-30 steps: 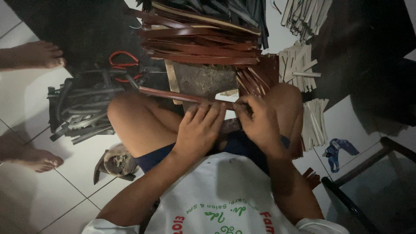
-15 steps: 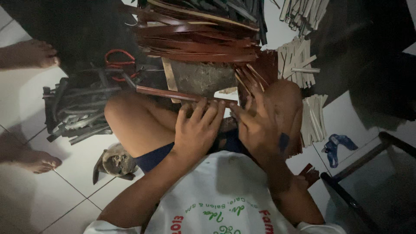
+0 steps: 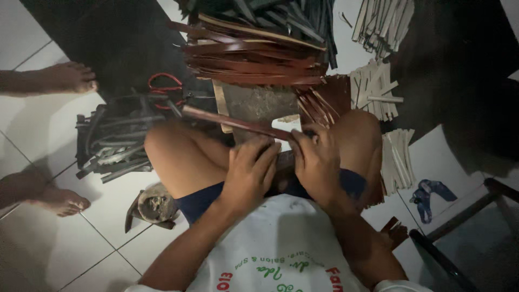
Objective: The person sits on the floor and repeatedly peels thin strips from reddish-brown material using a small white block as a guide. The peeled strips are placed into a pile on the right, while the remaining material is stacked on the left.
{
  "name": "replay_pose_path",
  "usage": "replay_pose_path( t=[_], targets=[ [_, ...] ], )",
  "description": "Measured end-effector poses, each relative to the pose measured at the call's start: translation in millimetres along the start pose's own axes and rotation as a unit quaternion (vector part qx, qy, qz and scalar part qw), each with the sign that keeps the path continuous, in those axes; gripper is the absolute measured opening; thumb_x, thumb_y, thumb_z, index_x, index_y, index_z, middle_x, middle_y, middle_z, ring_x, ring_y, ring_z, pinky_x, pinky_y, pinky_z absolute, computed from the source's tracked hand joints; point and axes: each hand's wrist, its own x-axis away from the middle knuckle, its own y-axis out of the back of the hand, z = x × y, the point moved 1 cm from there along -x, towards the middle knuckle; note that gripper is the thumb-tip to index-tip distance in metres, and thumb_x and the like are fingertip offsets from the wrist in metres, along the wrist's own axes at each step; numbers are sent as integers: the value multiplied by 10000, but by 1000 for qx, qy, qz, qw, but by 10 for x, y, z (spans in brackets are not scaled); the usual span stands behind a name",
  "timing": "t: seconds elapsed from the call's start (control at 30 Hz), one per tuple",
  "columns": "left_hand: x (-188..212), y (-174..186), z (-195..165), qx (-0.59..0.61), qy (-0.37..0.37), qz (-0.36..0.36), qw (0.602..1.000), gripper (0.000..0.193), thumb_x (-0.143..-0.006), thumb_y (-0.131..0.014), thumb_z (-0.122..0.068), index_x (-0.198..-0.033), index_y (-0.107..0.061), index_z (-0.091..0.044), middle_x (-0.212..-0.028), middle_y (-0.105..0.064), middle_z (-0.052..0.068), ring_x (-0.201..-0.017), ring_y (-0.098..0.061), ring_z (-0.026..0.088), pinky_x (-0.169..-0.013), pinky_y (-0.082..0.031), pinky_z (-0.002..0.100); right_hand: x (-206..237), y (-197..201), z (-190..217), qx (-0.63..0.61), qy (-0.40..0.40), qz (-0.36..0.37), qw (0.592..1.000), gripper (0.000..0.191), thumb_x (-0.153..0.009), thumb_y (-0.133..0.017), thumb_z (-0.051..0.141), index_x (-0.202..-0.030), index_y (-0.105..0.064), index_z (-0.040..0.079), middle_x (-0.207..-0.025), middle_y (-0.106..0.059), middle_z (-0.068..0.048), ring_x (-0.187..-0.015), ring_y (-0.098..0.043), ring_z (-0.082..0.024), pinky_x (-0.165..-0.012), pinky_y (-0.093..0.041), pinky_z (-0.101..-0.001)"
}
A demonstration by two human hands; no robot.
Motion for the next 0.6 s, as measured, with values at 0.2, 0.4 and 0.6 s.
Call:
replay_pose_path(
  t=[0.2,0.4,0.6],
  targets=[
    [155,-186,-293,531,383,19,755,328,-957,-659,-102,-1268,-574,-41,-1185,-683,104,-1044,-690,161,-879,-565,279,141,133,-85,-237,-235,158,929,178,-943,-703,136,-1103,-663,67,-1025,-706,-50,-916,-700,-163,-771,-555,-303],
    [150,-202,-371,616,489,-16,617,218,-958,-677,-78,-1108,-652,78,-967,-725,109,-837,-705,159,-758,-581,304,464,204,-85,-513,-241,185,803,182,-1030,-630,113,-1162,-624,-13,-1099,-671,-42,-1019,-606,-99,-914,-501,-271],
    [213,-78,-297,454,490,-30,743,145,-933,-705,-103,-988,-700,31,-854,-724,76,-723,-663,127,-675,-551,289,655,313,12,-461,-367,236,773,227,-962,-622,166,-1119,-638,4,-982,-695,-73,-903,-646,-120,-831,-527,-278]
  ],
)
